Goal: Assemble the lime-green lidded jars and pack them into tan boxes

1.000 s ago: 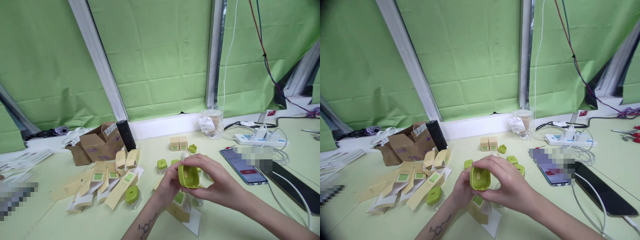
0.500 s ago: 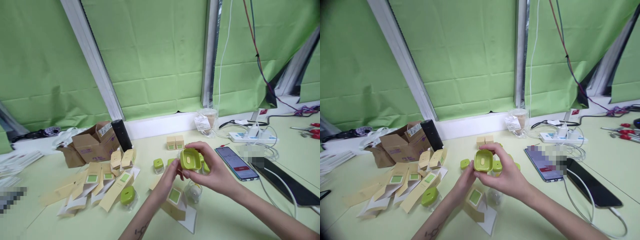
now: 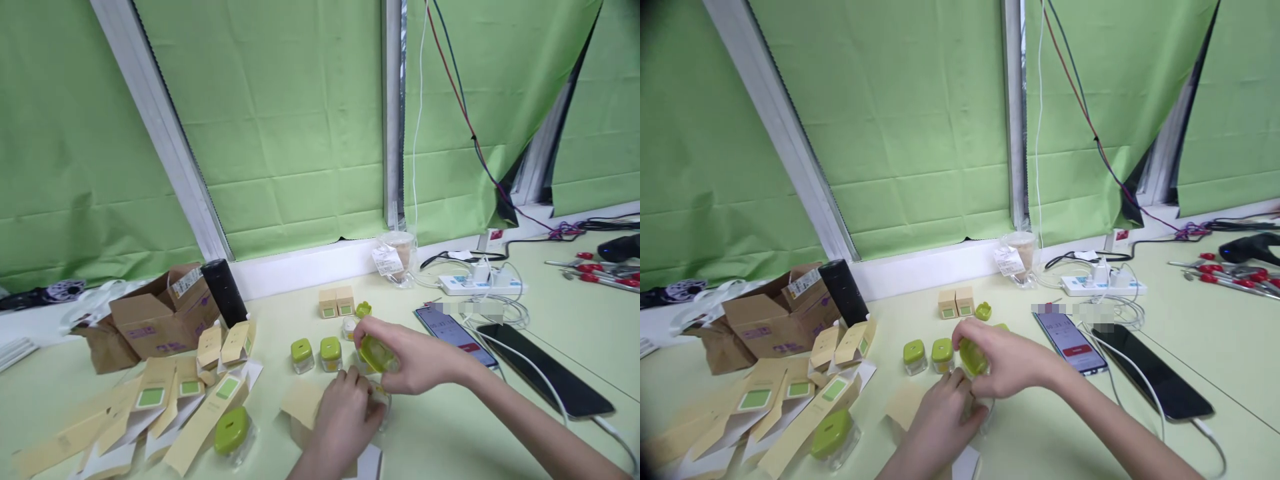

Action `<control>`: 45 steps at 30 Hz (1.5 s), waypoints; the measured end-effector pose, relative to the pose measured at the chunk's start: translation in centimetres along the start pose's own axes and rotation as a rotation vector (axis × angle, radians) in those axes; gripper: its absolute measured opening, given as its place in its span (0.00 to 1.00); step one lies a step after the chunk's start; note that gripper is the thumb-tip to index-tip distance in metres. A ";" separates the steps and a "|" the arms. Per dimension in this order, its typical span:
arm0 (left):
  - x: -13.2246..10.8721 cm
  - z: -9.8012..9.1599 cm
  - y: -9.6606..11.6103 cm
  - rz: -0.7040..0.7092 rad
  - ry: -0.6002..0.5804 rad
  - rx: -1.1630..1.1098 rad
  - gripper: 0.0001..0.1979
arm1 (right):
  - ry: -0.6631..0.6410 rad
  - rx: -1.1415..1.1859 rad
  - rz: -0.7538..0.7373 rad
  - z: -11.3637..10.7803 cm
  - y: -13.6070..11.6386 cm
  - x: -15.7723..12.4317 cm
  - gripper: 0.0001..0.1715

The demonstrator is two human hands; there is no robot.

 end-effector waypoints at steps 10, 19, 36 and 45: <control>0.0 0.2 -0.3 -0.087 -0.035 -0.024 0.12 | -0.324 -0.369 0.197 3.1 4.8 0.9 0.13; -0.7 -0.4 -0.8 -0.120 -0.072 -0.220 0.22 | -0.165 -0.476 0.085 5.2 3.0 2.2 0.13; -0.7 0.8 -1.6 -0.166 -0.073 -0.302 0.36 | -0.114 -0.517 -0.039 7.1 3.4 3.3 0.10; -1.3 -0.6 -1.9 -0.234 -0.031 -0.391 0.58 | -0.017 0.235 0.035 2.1 4.6 3.8 0.13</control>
Point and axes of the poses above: each hand's wrist, its own x-axis towards the middle knuckle, its own z-axis out of the palm, y = z × x, the point moved 7 cm from there along x, towards the middle knuckle, and after that the axes turned 13 degrees about z, right-handed, at the moved point
